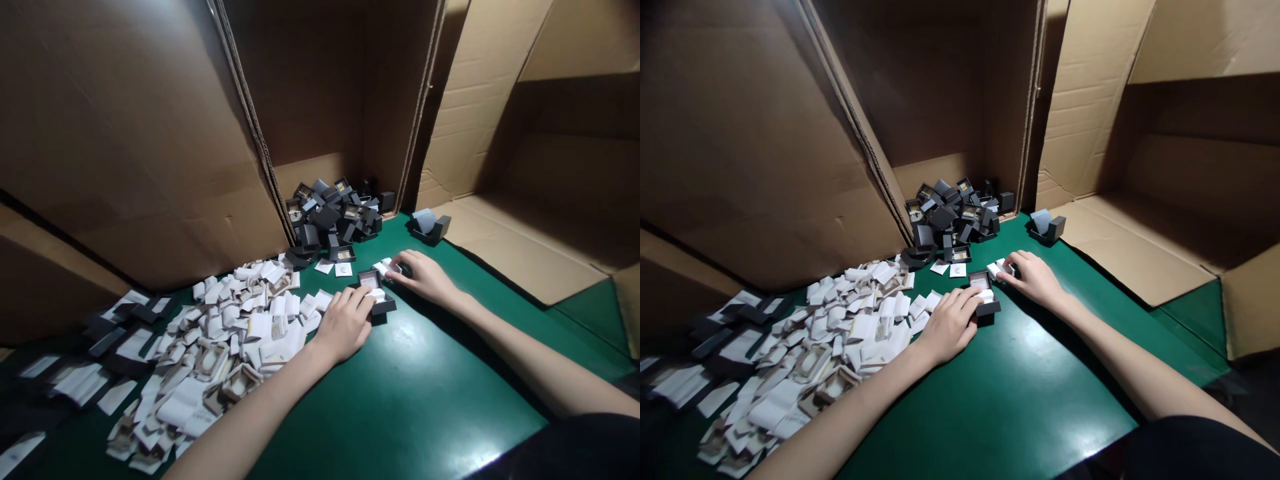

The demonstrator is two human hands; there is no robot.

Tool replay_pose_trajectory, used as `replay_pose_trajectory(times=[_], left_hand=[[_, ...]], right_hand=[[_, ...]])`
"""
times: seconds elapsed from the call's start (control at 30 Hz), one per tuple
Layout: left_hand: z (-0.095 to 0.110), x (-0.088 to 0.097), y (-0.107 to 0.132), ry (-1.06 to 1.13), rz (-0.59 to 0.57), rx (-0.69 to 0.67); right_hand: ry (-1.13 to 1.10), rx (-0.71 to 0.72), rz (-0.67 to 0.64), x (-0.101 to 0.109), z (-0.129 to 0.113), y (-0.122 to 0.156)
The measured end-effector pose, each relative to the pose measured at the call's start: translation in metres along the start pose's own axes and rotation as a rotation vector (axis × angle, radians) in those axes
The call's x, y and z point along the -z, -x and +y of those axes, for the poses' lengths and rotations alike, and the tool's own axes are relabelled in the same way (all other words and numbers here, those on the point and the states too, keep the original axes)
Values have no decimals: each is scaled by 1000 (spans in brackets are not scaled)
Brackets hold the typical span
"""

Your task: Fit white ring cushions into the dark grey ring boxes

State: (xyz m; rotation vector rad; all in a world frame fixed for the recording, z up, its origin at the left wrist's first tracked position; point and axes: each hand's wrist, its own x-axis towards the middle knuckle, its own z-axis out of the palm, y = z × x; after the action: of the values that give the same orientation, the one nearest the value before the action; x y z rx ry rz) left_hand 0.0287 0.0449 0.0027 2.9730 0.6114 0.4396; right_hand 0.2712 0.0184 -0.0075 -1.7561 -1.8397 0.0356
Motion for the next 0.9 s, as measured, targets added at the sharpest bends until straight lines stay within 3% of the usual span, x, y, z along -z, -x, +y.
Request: replay_pose_trajectory(times=[0.27, 0.47, 0.67, 0.9], left_hand=[[0, 0, -1, -2, 0, 6], [-1, 0, -1, 3, 0, -2], [-1, 0, -1, 5, -6, -8], [0, 0, -1, -22, 14, -34]], right_hand=[[-36, 6, -57, -4, -5, 0], [-91, 230, -163, -3, -4, 0], [-122, 187, -119, -2, -5, -1], [-272, 138, -3, 27, -5, -2]])
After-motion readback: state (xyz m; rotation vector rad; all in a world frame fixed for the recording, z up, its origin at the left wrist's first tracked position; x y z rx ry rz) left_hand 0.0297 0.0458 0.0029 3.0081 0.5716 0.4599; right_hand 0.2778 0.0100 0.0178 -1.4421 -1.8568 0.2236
